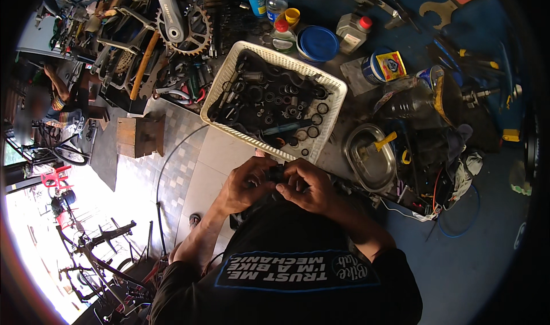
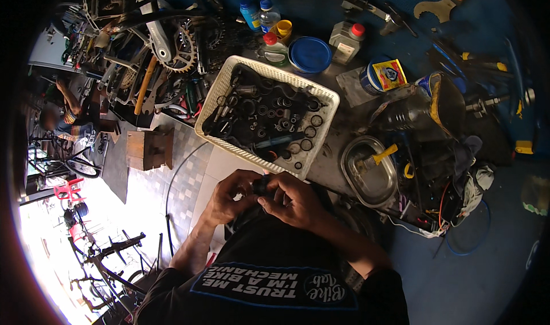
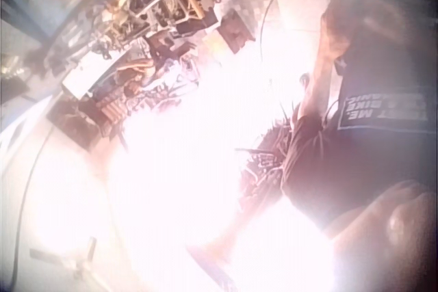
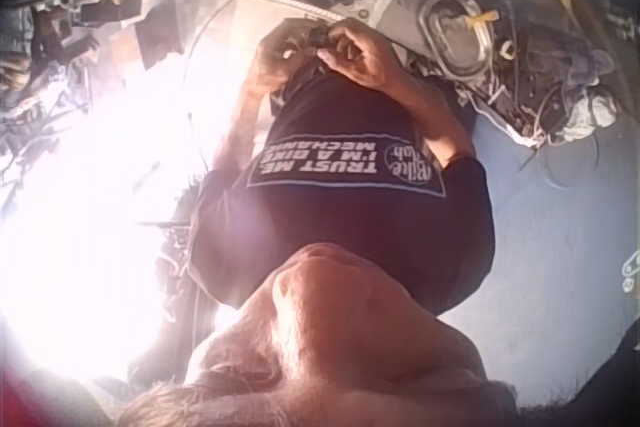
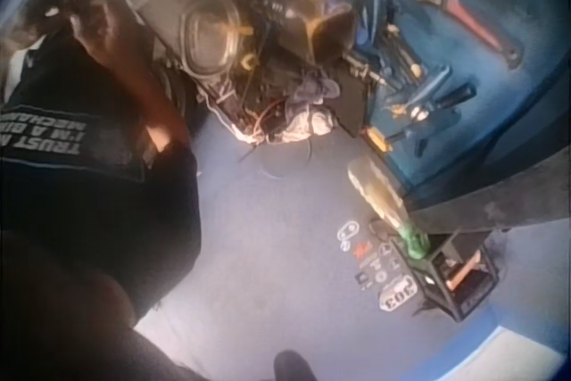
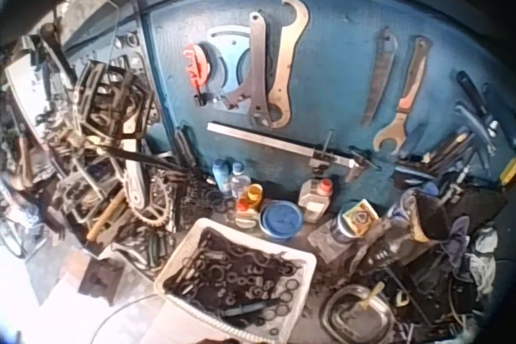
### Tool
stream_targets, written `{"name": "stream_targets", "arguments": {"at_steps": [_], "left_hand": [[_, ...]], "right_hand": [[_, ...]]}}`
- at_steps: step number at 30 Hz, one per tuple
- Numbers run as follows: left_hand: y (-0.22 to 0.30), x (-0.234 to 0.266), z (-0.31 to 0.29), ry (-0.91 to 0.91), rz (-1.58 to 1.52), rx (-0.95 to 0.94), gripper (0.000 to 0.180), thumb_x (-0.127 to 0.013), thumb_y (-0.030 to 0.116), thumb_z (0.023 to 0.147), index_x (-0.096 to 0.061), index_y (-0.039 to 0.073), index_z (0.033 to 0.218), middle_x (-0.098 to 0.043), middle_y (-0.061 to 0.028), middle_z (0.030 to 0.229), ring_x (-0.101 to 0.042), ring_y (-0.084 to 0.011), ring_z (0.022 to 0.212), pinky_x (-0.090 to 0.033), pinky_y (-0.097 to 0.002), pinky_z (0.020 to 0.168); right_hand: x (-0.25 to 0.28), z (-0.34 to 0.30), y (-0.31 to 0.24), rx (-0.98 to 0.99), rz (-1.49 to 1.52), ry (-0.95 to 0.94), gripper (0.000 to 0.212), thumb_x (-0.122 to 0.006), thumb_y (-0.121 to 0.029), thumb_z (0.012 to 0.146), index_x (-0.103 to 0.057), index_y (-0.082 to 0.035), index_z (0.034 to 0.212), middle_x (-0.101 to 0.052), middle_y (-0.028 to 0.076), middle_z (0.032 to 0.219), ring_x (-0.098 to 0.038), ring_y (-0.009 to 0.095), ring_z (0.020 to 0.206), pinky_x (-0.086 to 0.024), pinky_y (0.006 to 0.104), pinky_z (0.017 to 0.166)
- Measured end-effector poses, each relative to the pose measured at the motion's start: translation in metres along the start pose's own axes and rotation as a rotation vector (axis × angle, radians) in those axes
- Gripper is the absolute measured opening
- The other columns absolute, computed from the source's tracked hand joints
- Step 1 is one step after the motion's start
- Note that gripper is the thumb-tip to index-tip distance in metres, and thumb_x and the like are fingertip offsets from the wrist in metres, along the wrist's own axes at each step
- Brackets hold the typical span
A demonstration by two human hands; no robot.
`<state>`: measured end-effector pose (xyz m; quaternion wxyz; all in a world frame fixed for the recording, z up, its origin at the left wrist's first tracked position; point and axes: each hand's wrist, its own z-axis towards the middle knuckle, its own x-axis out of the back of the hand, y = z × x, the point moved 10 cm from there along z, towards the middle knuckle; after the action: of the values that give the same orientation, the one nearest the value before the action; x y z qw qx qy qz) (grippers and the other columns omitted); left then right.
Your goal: The person sorts small bicycle parts from a white basket, picking up and inspecting individual items like bearings and washers. They place some items into a metal tray and handle a grease container, organizing the components on a cluttered workbench.
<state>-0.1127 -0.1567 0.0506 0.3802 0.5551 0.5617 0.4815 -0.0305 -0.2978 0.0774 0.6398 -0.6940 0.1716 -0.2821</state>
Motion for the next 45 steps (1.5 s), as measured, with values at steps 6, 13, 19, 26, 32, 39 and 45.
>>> {"name": "stream_targets", "arguments": {"at_steps": [6, 13, 19, 26, 32, 39, 45], "left_hand": [[-0.015, -0.001, 0.0, 0.002, 0.039, 0.148, 0.034, -0.077, 0.021, 0.099, -0.07, -0.001, 0.125, -0.075, -0.0105, 0.1, -0.07, -0.0176, 0.083, -0.056, -0.0348, 0.077], [0.026, 0.033, 0.023, 0.196, 0.505, -0.091, 0.038, -0.081, 0.018, 0.092, -0.069, 0.005, 0.127, -0.074, -0.0141, 0.104, -0.073, -0.0304, 0.091, -0.059, -0.0427, 0.081], [0.03, 0.064, 0.063, 0.382, 1.009, -0.171, 0.04, -0.083, 0.021, 0.087, -0.071, 0.007, 0.122, -0.074, -0.0169, 0.11, -0.065, -0.0406, 0.111, -0.057, -0.0499, 0.093], [-0.004, 0.061, 0.109, 0.249, 1.143, -0.106, 0.043, -0.087, 0.02, 0.081, -0.072, 0.006, 0.119, -0.074, -0.0173, 0.108, -0.064, -0.0408, 0.112, -0.053, -0.0518, 0.098], [0.013, 0.043, 0.115, 0.271, 1.14, -0.097, 0.034, -0.085, 0.019, 0.082, -0.074, 0.006, 0.111, -0.074, -0.0182, 0.111, -0.064, -0.0405, 0.116, -0.053, -0.0516, 0.1], [-0.01, -0.025, 0.142, 0.012, 1.134, -0.097, 0.023, -0.076, 0.015, 0.085, -0.076, 0.005, 0.106, -0.073, -0.0178, 0.111, -0.064, -0.04, 0.119, -0.055, -0.0523, 0.102], [-0.02, -0.036, 0.152, 0.046, 1.188, -0.146, 0.024, -0.07, 0.012, 0.085, -0.076, 0.005, 0.107, -0.072, -0.0193, 0.113, -0.064, -0.0411, 0.118, -0.054, -0.0534, 0.103]], "right_hand": [[-0.002, -0.002, 0.001, 0.031, -0.103, -0.019, 0.034, -0.088, -0.023, 0.09, -0.067, -0.006, 0.11, -0.073, 0.008, 0.104, -0.07, 0.013, 0.073, -0.055, 0.0298, 0.06], [0.033, 0.007, -0.018, 0.106, -0.223, 0.114, 0.03, -0.087, -0.02, 0.091, -0.069, -0.005, 0.11, -0.074, 0.009, 0.108, -0.073, 0.018, 0.08, -0.059, 0.0322, 0.069], [0.061, 0.006, -0.015, 0.132, -0.25, 0.202, 0.025, -0.083, -0.009, 0.092, -0.07, -0.006, 0.114, -0.072, 0.007, 0.115, -0.072, 0.011, 0.08, -0.053, 0.0255, 0.065], [0.062, 0.004, -0.025, 0.148, -0.299, 0.233, 0.026, -0.085, -0.015, 0.092, -0.072, -0.004, 0.111, -0.074, 0.01, 0.109, -0.074, 0.017, 0.079, -0.06, 0.031, 0.064], [0.084, -0.005, -0.019, 0.134, -0.374, 0.328, 0.024, -0.084, -0.011, 0.092, -0.072, -0.004, 0.111, -0.073, 0.01, 0.109, -0.074, 0.017, 0.079, -0.058, 0.0304, 0.065], [0.117, 0.0, -0.026, 0.138, -0.423, 0.426, 0.023, -0.082, -0.009, 0.093, -0.072, -0.008, 0.113, -0.073, 0.006, 0.107, -0.073, 0.016, 0.078, -0.056, 0.0291, 0.066], [0.11, 0.001, -0.026, 0.142, -0.388, 0.381, 0.022, -0.081, -0.009, 0.093, -0.072, -0.008, 0.112, -0.073, 0.006, 0.109, -0.073, 0.016, 0.08, -0.056, 0.0288, 0.065]]}}
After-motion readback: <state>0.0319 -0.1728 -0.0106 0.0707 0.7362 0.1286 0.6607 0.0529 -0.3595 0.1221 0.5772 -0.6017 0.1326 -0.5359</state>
